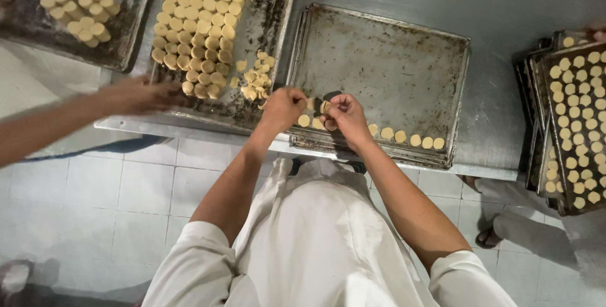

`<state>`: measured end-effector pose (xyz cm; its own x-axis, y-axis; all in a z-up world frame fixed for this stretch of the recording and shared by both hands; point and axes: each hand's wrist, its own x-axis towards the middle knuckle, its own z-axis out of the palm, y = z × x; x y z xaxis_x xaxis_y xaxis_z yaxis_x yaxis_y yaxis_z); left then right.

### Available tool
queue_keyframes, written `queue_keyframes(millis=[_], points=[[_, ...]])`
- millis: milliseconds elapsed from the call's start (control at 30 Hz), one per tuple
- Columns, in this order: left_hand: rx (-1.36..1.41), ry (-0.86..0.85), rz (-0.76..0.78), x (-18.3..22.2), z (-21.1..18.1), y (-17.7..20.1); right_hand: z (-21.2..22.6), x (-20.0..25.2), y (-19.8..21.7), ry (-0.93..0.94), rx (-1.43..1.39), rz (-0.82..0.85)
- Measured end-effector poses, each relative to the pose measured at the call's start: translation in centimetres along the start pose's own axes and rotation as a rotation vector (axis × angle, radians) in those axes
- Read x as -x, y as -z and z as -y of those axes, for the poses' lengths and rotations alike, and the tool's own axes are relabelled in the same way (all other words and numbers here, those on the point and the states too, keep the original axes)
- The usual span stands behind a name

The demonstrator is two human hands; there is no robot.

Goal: The person arranges small dough circles on metal baking trays by hand, picking them up from one tray and placing them in rows on another.

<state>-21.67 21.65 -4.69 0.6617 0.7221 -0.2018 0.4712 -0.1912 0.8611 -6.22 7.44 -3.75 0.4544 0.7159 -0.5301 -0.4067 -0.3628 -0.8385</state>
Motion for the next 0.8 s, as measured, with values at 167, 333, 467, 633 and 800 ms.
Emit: queue_keyframes(millis=[167, 333, 467, 633, 800], points=[[0.002, 0.149, 0.102, -0.3, -0.2, 0.5, -0.2, -0.4, 0.3, -0.010, -0.061, -0.014], [-0.215, 0.110, 0.034, 0.1, -1.1, 0.9, -0.8, -0.8, 0.4, 0.063, -0.024, -0.011], [0.107, -0.003, 0.155, 0.4, -1.8, -0.2, -1.1, -0.5, 0.8, 0.041, 0.121, 0.042], [-0.237, -0.132, 0.101, -0.5, -2.9, -1.1, -0.8, -0.1, 2.6, 0.080, 0.067, 0.016], [-0.073, -0.109, 0.173, -0.5, -4.2, -2.0, -1.4, -0.2, 4.0, 0.106, 0.045, 0.058]])
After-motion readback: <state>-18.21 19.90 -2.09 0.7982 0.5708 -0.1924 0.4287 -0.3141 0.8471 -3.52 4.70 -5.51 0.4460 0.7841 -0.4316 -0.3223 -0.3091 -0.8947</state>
